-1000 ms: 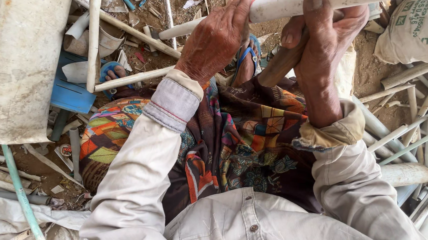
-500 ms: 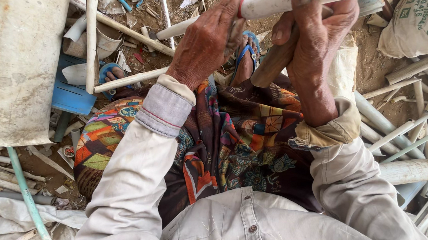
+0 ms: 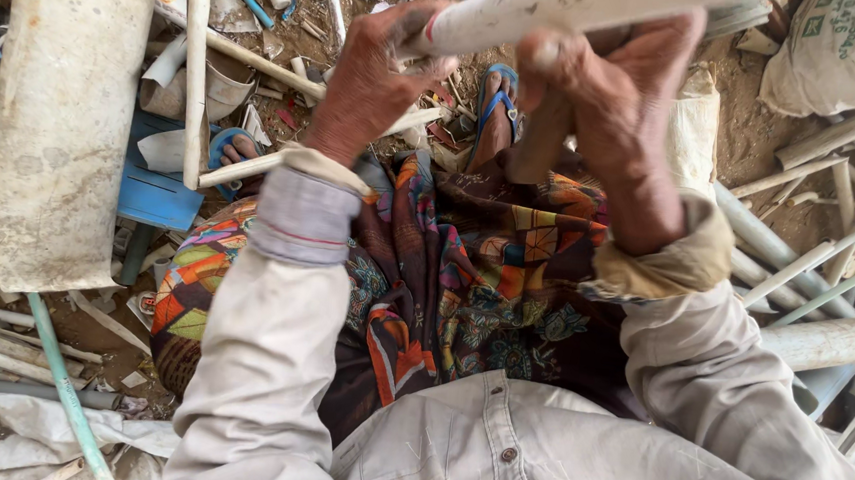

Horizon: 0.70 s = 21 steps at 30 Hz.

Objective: The person uses a hacksaw to cut through a white PVC pipe while sitting on the ground. They hold the pipe steady with one hand and repeatedly saw through the material, eventually detaching a segment.

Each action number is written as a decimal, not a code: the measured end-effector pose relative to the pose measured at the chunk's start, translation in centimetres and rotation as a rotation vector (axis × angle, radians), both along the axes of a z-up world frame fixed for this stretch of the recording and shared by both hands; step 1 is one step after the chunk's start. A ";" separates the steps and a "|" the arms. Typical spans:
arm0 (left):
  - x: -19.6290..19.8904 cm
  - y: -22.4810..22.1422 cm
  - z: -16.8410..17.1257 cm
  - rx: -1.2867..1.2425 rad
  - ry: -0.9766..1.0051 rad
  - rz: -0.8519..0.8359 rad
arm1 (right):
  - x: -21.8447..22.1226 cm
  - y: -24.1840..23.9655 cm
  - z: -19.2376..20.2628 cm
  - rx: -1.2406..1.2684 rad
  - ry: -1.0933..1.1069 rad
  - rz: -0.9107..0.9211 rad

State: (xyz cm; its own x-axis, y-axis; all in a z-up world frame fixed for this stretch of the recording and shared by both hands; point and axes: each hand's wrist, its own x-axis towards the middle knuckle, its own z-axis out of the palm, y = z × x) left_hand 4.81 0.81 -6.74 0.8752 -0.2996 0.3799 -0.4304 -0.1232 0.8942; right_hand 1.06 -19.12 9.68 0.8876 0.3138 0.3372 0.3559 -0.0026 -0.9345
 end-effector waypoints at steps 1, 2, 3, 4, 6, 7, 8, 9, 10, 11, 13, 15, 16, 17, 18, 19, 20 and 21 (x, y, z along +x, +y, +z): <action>0.1 0.3 0.2 0.045 -0.028 0.007 | 0.2 -0.2 0.6 -0.016 0.018 0.028; 0.2 0.6 0.3 0.091 -0.056 0.014 | 0.5 -0.2 1.1 -0.023 0.025 0.049; 0.1 1.0 0.4 0.141 -0.082 0.023 | 0.7 0.1 1.3 -0.026 0.034 0.072; -0.3 0.8 0.4 0.150 -0.100 0.131 | 0.9 0.4 1.3 -0.068 -0.011 0.043; -0.8 -1.1 0.4 0.161 -0.149 0.326 | 1.0 0.8 1.4 -0.132 -0.073 -0.041; -0.9 -1.8 0.2 0.148 -0.170 0.377 | 0.9 0.9 1.4 -0.154 -0.080 -0.089; -1.0 -2.6 -0.1 0.135 -0.190 0.428 | 0.6 1.0 1.2 -0.150 -0.046 -0.140; -1.0 -3.0 -0.4 0.124 -0.212 0.487 | 0.5 1.1 1.1 -0.134 -0.026 -0.157; -1.1 -3.4 -0.7 0.126 -0.252 0.500 | 0.4 1.2 0.9 -0.119 -0.005 -0.175; -1.1 -3.7 -0.9 0.132 -0.293 0.519 | 0.4 1.3 0.8 -0.091 0.004 -0.160; -1.0 -3.4 -1.3 0.138 -0.302 0.484 | 0.8 1.0 0.6 -0.044 0.010 -0.083; -0.4 -3.0 -1.4 0.134 -0.242 0.371 | 1.4 0.2 0.7 -0.025 0.000 0.003; -0.3 -2.9 -1.4 0.156 -0.197 0.358 | 1.5 -0.2 0.8 -0.024 -0.006 0.029; -0.5 -2.7 -1.3 0.182 -0.149 0.351 | 1.5 -0.4 0.9 -0.040 -0.009 0.029; -0.7 -2.6 -1.2 0.206 -0.100 0.342 | 1.4 -0.2 0.8 -0.026 -0.009 0.011; -0.9 -2.8 -0.9 0.203 -0.143 0.376 | 1.5 0.0 0.8 -0.013 -0.016 -0.007; -1.1 -3.3 -0.5 0.200 -0.185 0.410 | 1.4 0.7 0.5 0.029 -0.020 -0.043; -1.2 -3.8 -0.1 0.195 -0.229 0.441 | 1.1 0.9 0.6 0.040 -0.024 -0.072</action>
